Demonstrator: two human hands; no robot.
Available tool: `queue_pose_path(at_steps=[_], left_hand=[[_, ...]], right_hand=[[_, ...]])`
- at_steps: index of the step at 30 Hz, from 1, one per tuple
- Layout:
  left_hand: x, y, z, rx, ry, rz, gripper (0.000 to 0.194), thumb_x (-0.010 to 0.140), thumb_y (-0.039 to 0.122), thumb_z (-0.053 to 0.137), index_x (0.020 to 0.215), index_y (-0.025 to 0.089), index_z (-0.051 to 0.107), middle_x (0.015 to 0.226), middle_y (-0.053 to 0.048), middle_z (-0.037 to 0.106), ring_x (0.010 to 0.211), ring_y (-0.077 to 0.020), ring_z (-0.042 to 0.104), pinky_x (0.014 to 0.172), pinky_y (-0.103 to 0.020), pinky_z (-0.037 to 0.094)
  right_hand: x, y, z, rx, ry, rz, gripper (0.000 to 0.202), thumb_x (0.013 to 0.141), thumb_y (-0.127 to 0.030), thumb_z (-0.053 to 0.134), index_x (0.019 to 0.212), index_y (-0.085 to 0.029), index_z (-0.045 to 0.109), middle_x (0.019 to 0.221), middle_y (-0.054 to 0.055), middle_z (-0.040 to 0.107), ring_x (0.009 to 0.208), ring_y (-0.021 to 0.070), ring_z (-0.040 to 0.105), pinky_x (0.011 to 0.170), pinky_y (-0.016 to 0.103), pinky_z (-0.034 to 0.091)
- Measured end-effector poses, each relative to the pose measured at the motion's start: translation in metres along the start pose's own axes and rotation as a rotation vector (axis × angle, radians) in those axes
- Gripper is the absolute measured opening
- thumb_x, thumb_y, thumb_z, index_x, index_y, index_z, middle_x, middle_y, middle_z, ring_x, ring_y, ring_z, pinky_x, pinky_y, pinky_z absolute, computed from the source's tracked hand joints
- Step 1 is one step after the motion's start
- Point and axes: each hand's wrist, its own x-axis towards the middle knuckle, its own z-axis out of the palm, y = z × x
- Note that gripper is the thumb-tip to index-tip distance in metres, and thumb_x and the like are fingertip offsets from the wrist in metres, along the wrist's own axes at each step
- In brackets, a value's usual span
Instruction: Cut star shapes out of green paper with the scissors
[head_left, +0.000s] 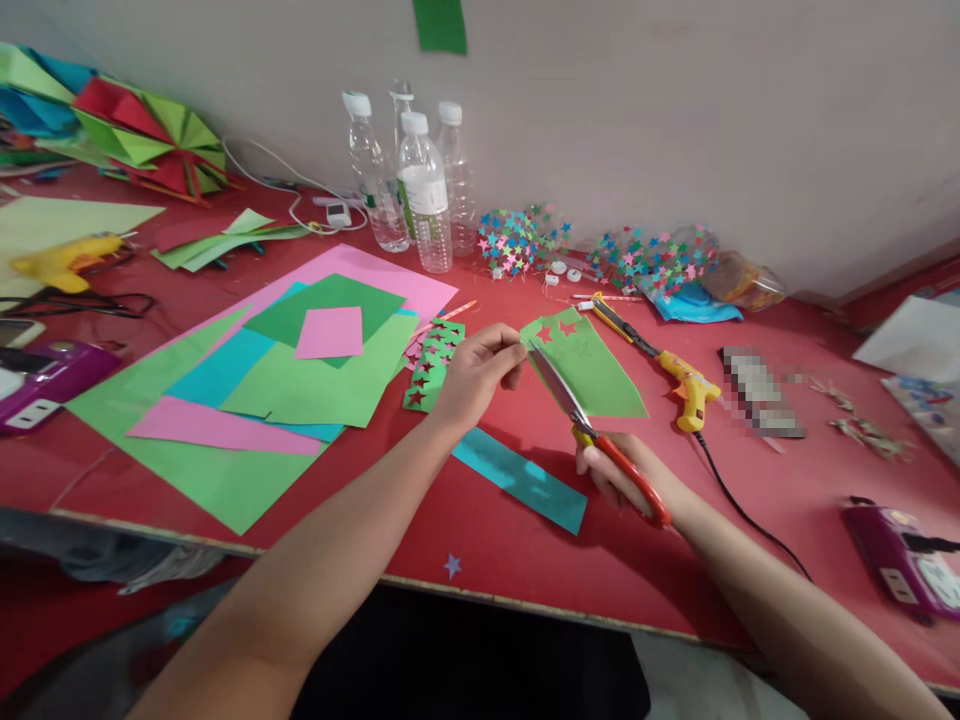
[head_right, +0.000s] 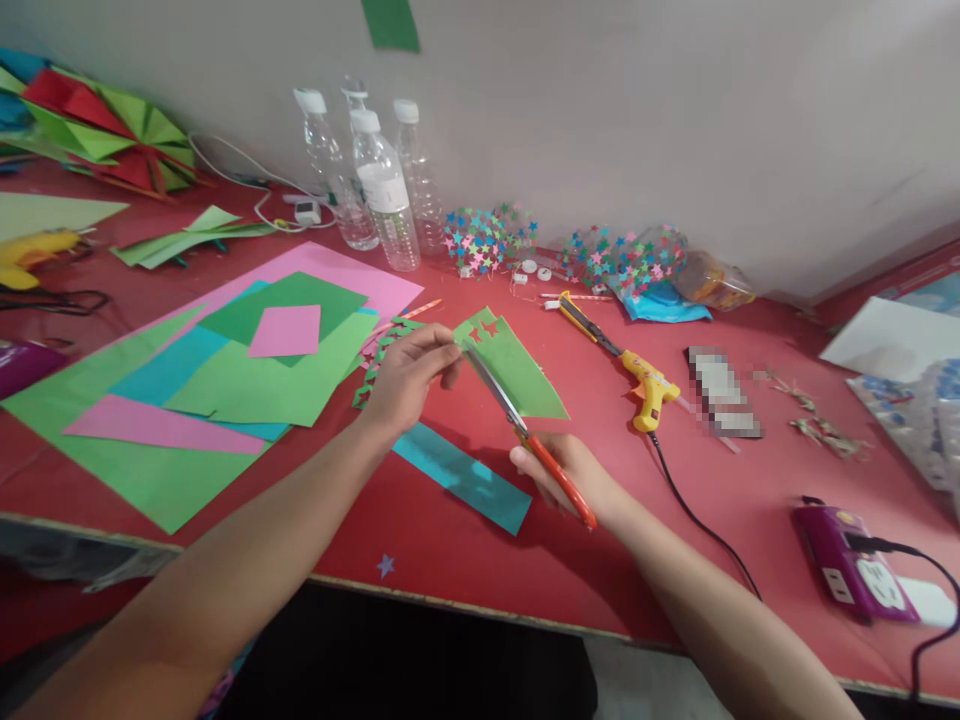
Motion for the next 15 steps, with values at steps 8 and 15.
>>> queue_pose_path(at_steps=[8,15], left_hand=[[0.0044,-0.0004,-0.0042,-0.067,-0.034,-0.093,0.015,0.074,0.026,0.065,0.064,0.018,0.058,0.051,0.004,0.051,0.044,-0.0064,0.046,0.044,-0.02,0.037],[0.0042,0.0012,-0.0034,-0.085,-0.043,-0.112,0.013,0.073,0.024,0.064,0.063,0.018,0.058,0.05,0.005,0.05,0.043,-0.006,0.045,0.044,-0.019,0.036]], right_hand=[[0.0003,0.0,-0.0011,-0.011,0.007,0.009,0.051,0.086,-0.067,0.046,0.075,-0.018,0.054,0.04,-0.005,0.046,0.035,0.0094,0.042,0.04,0.022,0.035],[-0.0004,-0.0023,-0.0026,-0.023,0.0,0.02,0.052,0.085,-0.068,0.047,0.076,-0.017,0.055,0.042,-0.005,0.045,0.037,0.0095,0.042,0.041,0.023,0.034]])
